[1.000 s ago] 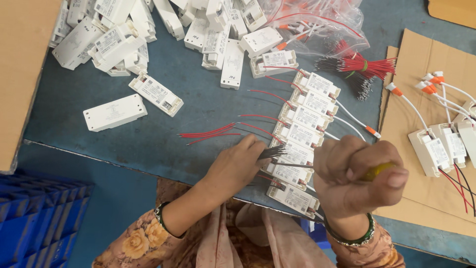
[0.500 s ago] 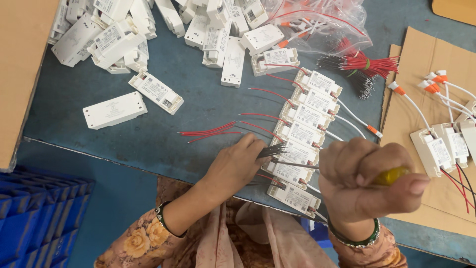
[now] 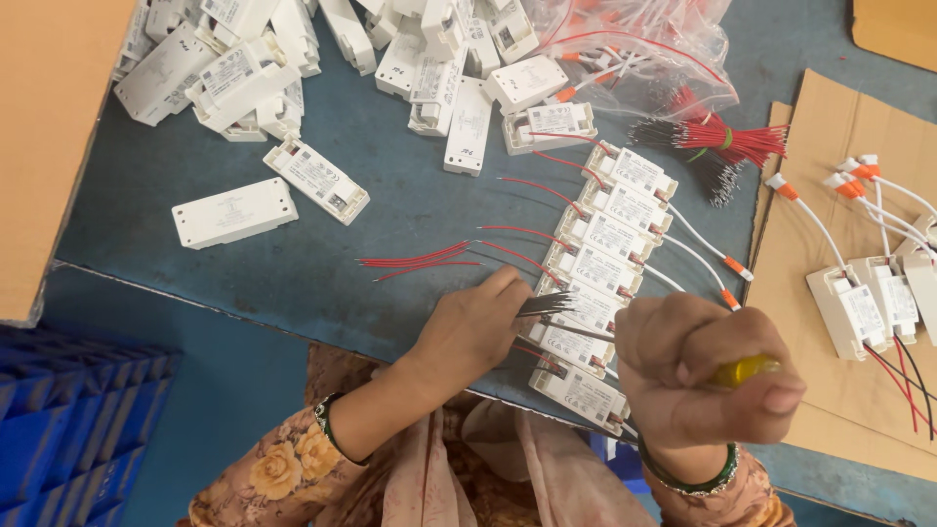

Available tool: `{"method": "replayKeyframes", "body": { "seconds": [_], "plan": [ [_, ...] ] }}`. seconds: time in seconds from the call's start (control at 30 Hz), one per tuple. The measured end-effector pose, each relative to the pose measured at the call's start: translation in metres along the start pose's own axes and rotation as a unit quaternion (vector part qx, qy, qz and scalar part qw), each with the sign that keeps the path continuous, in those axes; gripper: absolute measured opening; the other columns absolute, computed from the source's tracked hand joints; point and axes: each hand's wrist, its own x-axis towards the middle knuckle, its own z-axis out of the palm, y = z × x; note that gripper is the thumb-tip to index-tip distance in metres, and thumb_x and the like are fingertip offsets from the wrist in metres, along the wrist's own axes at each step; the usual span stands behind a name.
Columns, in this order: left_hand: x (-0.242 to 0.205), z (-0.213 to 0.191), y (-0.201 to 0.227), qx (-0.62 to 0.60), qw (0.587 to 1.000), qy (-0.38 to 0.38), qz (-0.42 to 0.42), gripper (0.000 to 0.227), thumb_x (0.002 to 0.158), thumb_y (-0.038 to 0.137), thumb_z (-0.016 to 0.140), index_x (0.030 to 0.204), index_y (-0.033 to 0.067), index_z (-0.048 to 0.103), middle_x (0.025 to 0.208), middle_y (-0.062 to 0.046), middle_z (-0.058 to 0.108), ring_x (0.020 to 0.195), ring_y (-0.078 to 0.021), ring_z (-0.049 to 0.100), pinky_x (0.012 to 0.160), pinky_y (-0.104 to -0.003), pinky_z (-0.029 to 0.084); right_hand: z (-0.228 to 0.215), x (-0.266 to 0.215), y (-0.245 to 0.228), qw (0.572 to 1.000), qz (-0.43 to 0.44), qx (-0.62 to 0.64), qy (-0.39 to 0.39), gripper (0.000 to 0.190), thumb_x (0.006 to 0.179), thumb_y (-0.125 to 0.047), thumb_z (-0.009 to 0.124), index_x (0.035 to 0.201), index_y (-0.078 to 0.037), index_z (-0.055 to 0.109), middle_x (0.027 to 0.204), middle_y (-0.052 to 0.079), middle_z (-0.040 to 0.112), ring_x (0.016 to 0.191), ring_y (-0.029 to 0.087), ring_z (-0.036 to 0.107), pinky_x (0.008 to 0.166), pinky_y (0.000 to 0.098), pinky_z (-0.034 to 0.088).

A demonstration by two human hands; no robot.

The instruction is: The person organizes a row of led drivers, uses a screwdriver to tighten components on each driver one at a time, and then gathers and counts bunches of wires by hand.

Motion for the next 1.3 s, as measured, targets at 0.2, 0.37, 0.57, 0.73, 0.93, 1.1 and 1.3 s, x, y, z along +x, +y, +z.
{"method": "replayKeyframes", "body": {
  "seconds": [0.2, 0.37, 0.57, 0.73, 0.93, 1.1, 1.3],
  "plan": [
    [0.019, -0.011, -0.005, -0.037, 0.997, -0.062, -0.031, 0.022, 0.082, 0.023, 0.076, 0.086, 0.0049, 0.063, 0.093, -0.011, 0.065, 0.083, -0.0382, 0.066, 0.069, -0.048, 0.051, 0.001, 0.002, 0.003, 1.000, -0.006, -0.015, 0.008, 0.060, 0.101, -0.064, 0.041, 0.076, -0.010, 0.035, 0.053, 0.001, 0.031, 0.040, 0.009, 0.019, 0.038, 0.0286, 0.020],
    [0.019, -0.016, -0.001, -0.052, 0.995, -0.074, -0.047, 0.026, 0.083, 0.026, 0.075, 0.088, 0.0029, 0.066, 0.093, -0.014, 0.065, 0.086, -0.0395, 0.065, 0.072, -0.049, 0.049, 0.003, 0.005, 0.003, 1.000, -0.008, -0.016, 0.004, 0.060, 0.101, -0.065, 0.042, 0.076, -0.011, 0.034, 0.050, 0.000, 0.029, 0.039, 0.009, 0.019, 0.038, 0.0280, 0.020],
    [0.016, -0.017, -0.015, -0.134, 0.986, -0.077, -0.070, 0.030, 0.100, 0.032, 0.064, 0.108, 0.0025, 0.066, 0.100, -0.019, 0.067, 0.093, -0.0406, 0.064, 0.077, -0.047, 0.051, -0.005, 0.019, -0.002, 0.999, -0.002, 0.018, 0.037, 0.061, 0.104, -0.064, 0.038, 0.076, -0.010, 0.033, 0.048, 0.000, 0.028, 0.040, 0.007, 0.015, 0.037, 0.0258, 0.016],
    [0.020, -0.030, -0.012, -0.047, 0.998, 0.035, 0.016, 0.021, 0.103, 0.022, 0.061, 0.113, 0.0031, 0.064, 0.101, -0.018, 0.066, 0.090, -0.0413, 0.064, 0.073, -0.048, 0.051, -0.023, 0.032, -0.030, 0.989, -0.005, 0.118, 0.086, 0.067, 0.108, -0.065, 0.031, 0.076, -0.005, 0.030, 0.050, 0.007, 0.026, 0.044, 0.011, 0.013, 0.044, 0.0318, 0.016],
    [0.031, -0.072, -0.003, -0.014, 0.993, 0.121, 0.012, 0.015, 0.097, 0.008, 0.063, 0.112, 0.0083, 0.061, 0.092, -0.016, 0.067, 0.080, -0.0402, 0.066, 0.066, -0.049, 0.050, -0.022, 0.052, -0.019, 1.000, -0.029, 0.006, 0.001, 0.062, 0.105, -0.065, 0.037, 0.077, -0.010, 0.033, 0.050, 0.001, 0.027, 0.043, 0.008, 0.014, 0.039, 0.0273, 0.018],
    [0.036, -0.041, 0.013, -0.117, 0.993, 0.003, -0.001, 0.031, 0.091, 0.006, 0.061, 0.118, 0.0061, 0.045, 0.089, -0.019, 0.071, 0.082, -0.0417, 0.070, 0.065, -0.050, 0.052, -0.020, 0.057, -0.010, 0.997, 0.018, 0.030, -0.062, 0.060, 0.108, -0.064, 0.036, 0.080, -0.011, 0.035, 0.054, 0.001, 0.030, 0.046, 0.008, 0.018, 0.042, 0.0249, 0.021],
    [0.042, -0.028, 0.003, -0.097, 0.991, -0.068, -0.058, 0.033, 0.088, 0.008, 0.060, 0.117, 0.0058, 0.044, 0.099, -0.020, 0.073, 0.081, -0.0419, 0.070, 0.065, -0.050, 0.051, -0.022, 0.060, -0.007, 0.997, 0.043, 0.040, -0.051, 0.059, 0.108, -0.063, 0.038, 0.079, -0.011, 0.036, 0.054, 0.001, 0.031, 0.046, 0.008, 0.019, 0.043, 0.0250, 0.022]
  ]
}}
